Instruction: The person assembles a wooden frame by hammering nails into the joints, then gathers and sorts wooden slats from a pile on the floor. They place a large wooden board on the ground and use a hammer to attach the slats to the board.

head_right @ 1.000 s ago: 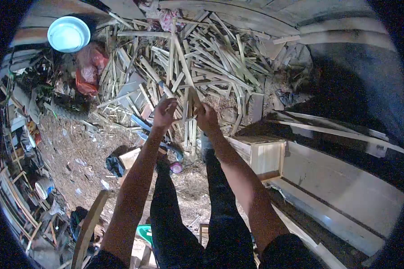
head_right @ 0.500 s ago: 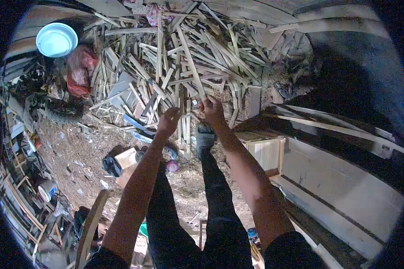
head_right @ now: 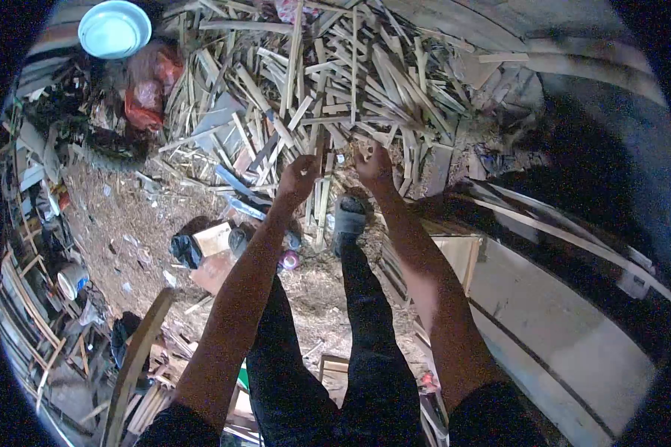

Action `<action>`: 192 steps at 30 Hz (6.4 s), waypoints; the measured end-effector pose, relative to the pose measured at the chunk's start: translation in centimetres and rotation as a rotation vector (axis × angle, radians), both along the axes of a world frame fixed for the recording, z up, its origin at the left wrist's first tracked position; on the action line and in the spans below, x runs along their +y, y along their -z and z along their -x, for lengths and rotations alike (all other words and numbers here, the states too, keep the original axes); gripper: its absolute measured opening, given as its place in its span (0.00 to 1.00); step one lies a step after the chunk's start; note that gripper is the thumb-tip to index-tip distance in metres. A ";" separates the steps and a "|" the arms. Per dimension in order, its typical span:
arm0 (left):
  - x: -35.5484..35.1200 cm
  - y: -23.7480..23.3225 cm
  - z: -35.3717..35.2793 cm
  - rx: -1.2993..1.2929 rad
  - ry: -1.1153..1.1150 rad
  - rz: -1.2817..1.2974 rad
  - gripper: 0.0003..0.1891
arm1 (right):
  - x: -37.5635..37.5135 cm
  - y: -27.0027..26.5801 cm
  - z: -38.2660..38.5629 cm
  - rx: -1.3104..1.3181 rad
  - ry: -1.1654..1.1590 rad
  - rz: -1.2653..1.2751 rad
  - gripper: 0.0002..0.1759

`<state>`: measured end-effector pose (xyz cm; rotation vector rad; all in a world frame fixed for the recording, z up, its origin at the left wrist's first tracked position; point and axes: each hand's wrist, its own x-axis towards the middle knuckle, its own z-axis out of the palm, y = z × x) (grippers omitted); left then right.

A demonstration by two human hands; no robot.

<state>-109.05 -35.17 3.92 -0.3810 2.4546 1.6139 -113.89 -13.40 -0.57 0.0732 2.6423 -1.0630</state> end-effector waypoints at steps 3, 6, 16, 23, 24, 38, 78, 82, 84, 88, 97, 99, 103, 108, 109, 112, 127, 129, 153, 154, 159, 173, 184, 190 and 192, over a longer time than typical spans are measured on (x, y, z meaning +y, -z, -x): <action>-1.4 -0.2 -1.7 -0.009 -0.013 0.027 0.14 | -1.7 -1.9 0.3 -0.158 -0.123 0.033 0.30; -3.5 2.9 -3.6 0.061 -0.050 0.108 0.16 | -3.2 0.4 -1.0 -0.136 -0.175 -0.046 0.30; -7.1 10.6 0.4 -0.130 0.215 0.406 0.26 | -7.7 8.4 4.7 -0.021 -0.604 -0.424 0.54; -3.2 21.5 7.5 0.169 0.454 0.756 0.34 | -8.8 17.3 10.1 0.266 -0.703 -0.723 0.70; -3.2 22.4 8.4 0.202 0.468 0.796 0.35 | -8.9 17.7 11.2 0.250 -0.715 -0.742 0.72; -11.8 23.1 11.9 0.208 0.503 1.057 0.40 | -1.7 13.5 18.0 0.283 -0.686 -0.729 0.19; -9.6 27.2 13.8 0.250 0.749 1.270 0.20 | 1.5 15.4 18.7 0.410 -0.546 -0.735 0.27; -9.3 27.4 13.5 0.282 0.687 1.292 0.20 | -1.0 21.2 14.1 0.401 -0.791 -0.725 0.29; -8.8 27.0 13.3 0.279 0.653 1.336 0.20 | -1.2 22.5 13.9 0.667 -0.676 -0.692 0.28; -8.9 27.4 13.4 0.237 0.624 1.346 0.22 | -2.5 22.5 14.2 0.648 -0.625 -0.695 0.24; -7.1 27.3 12.0 0.201 0.809 1.301 0.25 | -10.2 24.8 12.3 0.186 -0.131 -0.226 0.35; -6.6 26.4 11.8 0.156 0.802 1.173 0.23 | -11.2 25.5 13.0 -0.025 -0.015 -0.117 0.38; -6.9 26.3 11.1 0.186 0.695 0.993 0.23 | -10.1 21.1 15.5 -0.398 0.002 -0.063 0.39; -8.0 23.8 10.7 0.328 0.648 0.797 0.27 | -8.8 24.0 15.9 -0.162 0.125 -0.111 0.36; -8.2 23.0 10.7 0.301 0.685 0.783 0.27 | -8.2 22.2 16.1 -0.215 0.100 -0.094 0.36; -8.8 21.1 10.4 0.321 0.750 0.738 0.26 | -7.5 22.3 15.8 -0.198 0.102 -0.121 0.40; -10.7 16.2 6.8 0.147 1.142 1.093 0.27 | -7.8 22.4 7.3 -0.117 0.041 -0.162 0.29; -11.9 15.6 5.3 0.198 1.115 0.953 0.27 | -8.8 26.1 6.1 -0.087 0.235 -0.022 0.25; -16.2 5.1 11.4 0.357 0.198 -0.249 0.27 | -5.5 8.2 19.4 -0.581 0.523 1.353 0.08; -16.7 4.9 11.9 0.419 0.188 -0.353 0.26 | -5.4 8.1 19.2 -0.622 0.493 1.360 0.09; -14.9 5.7 12.4 0.517 0.385 0.002 0.17 | -5.1 12.4 18.6 -0.738 0.359 1.435 0.06; -4.4 17.7 6.2 0.200 0.752 0.077 0.16 | -5.1 16.3 3.8 -0.262 0.029 0.203 0.18; -4.8 18.0 6.1 -0.026 0.389 -0.139 0.20 | -1.8 12.6 2.3 0.003 -0.288 -0.322 0.34; -6.4 21.9 6.2 -0.105 0.308 -0.276 0.21 | 0.1 11.7 -2.2 -0.064 -0.393 -0.212 0.35; -5.9 20.3 5.5 -0.215 0.224 -0.330 0.20 | 0.6 13.4 -2.6 -0.041 -0.396 -0.206 0.35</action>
